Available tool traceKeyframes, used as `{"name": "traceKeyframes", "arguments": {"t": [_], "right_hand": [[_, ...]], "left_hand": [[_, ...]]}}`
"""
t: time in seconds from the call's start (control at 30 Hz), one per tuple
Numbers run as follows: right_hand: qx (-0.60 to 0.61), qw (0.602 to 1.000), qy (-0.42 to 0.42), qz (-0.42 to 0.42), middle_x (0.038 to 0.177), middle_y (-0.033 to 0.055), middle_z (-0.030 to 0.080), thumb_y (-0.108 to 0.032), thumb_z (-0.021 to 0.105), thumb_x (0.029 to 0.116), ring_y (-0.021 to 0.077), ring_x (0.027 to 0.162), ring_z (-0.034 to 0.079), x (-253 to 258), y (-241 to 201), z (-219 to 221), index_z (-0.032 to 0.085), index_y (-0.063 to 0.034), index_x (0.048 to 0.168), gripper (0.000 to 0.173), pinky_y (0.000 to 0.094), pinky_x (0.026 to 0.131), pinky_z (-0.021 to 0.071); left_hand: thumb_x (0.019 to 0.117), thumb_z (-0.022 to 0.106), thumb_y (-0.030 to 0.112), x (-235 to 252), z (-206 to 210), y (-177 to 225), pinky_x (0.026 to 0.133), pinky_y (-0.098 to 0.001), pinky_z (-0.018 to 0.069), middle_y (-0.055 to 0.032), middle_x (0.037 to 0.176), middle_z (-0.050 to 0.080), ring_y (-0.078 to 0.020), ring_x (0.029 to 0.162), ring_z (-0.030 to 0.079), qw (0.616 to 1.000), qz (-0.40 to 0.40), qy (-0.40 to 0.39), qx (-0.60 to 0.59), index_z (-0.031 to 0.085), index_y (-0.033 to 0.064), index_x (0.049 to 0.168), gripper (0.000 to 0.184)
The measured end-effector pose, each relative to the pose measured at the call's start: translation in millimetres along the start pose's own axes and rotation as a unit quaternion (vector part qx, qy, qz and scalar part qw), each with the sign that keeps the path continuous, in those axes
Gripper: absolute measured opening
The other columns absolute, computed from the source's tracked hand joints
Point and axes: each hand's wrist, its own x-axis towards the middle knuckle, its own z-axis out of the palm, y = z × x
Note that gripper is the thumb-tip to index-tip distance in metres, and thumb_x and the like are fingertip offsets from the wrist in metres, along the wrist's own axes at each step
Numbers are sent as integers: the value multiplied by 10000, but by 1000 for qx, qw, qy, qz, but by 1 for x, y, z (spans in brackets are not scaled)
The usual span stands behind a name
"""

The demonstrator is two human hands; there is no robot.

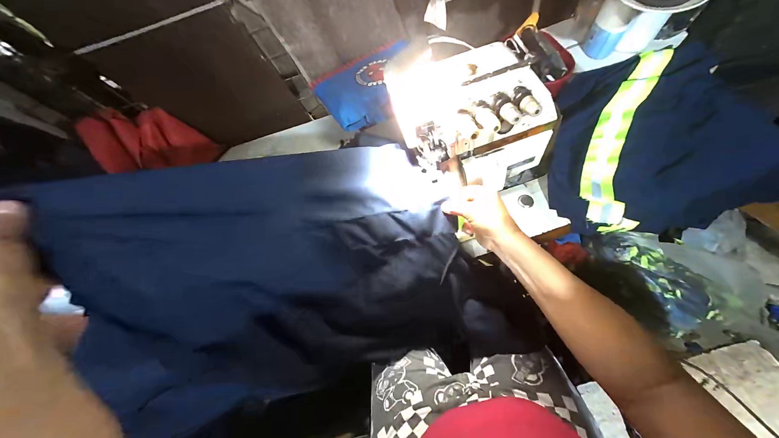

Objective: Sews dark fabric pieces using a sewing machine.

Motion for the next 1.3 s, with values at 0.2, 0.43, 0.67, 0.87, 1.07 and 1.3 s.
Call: {"name": "traceKeyframes", "arguments": {"t": [0.2, 0.43, 0.67, 0.87, 1.07, 1.3], "right_hand": [[-146, 976, 65, -149, 839, 100, 692, -118, 734, 921, 150, 679, 657, -16, 30, -7, 713, 12, 995, 151, 344, 655, 579], [-99, 970, 112, -191, 902, 57, 705, -89, 715, 909, 63, 736, 679, -53, 67, -25, 666, 8, 1086, 208, 234, 667, 590], [-100, 975, 101, -168, 869, 45, 709, -121, 736, 915, 77, 724, 691, -42, 53, -8, 677, -16, 1054, 184, 254, 677, 598], [-208, 948, 96, -220, 889, 83, 707, -175, 684, 950, 164, 811, 681, -56, 40, 6, 723, -35, 977, 148, 358, 756, 562], [-94, 979, 107, -143, 776, 46, 641, -137, 709, 935, 84, 628, 577, -32, 62, 8, 676, -14, 941, 128, 272, 613, 509], [-46, 995, 38, -78, 789, 39, 618, -137, 681, 971, 56, 592, 548, -31, 55, -2, 659, 13, 1123, 215, 223, 570, 492]], "left_hand": [[1038, 460, 531, -14, 105, -168, 1112, -756, 241, -439, 1543, 267, -647, 1428, 238, 955, -5, -35, 294, 234, -11, 1599, 812], [966, 568, 498, -35, 106, -166, 1061, -743, 295, -349, 1532, 338, -586, 1412, 284, 978, 17, 70, 194, 506, 45, 1442, 661], [804, 878, 236, -57, 80, -153, 1001, -746, 388, -432, 1366, 485, -621, 1263, 480, 976, -91, -26, 198, 304, -13, 1527, 957], [854, 771, 22, -43, 42, -156, 1021, -542, 491, -309, 1346, 580, -406, 1215, 599, 998, -40, -6, 47, 381, 27, 1519, 771], [923, 688, -1, -37, 46, -160, 971, -507, 501, -296, 1287, 600, -346, 1129, 620, 996, -69, -42, 41, 385, 88, 1534, 688], [948, 670, 31, -39, 53, -182, 1039, -486, 480, -310, 1377, 558, -355, 1262, 577, 997, -57, -55, 22, 424, 22, 1500, 604]]}}
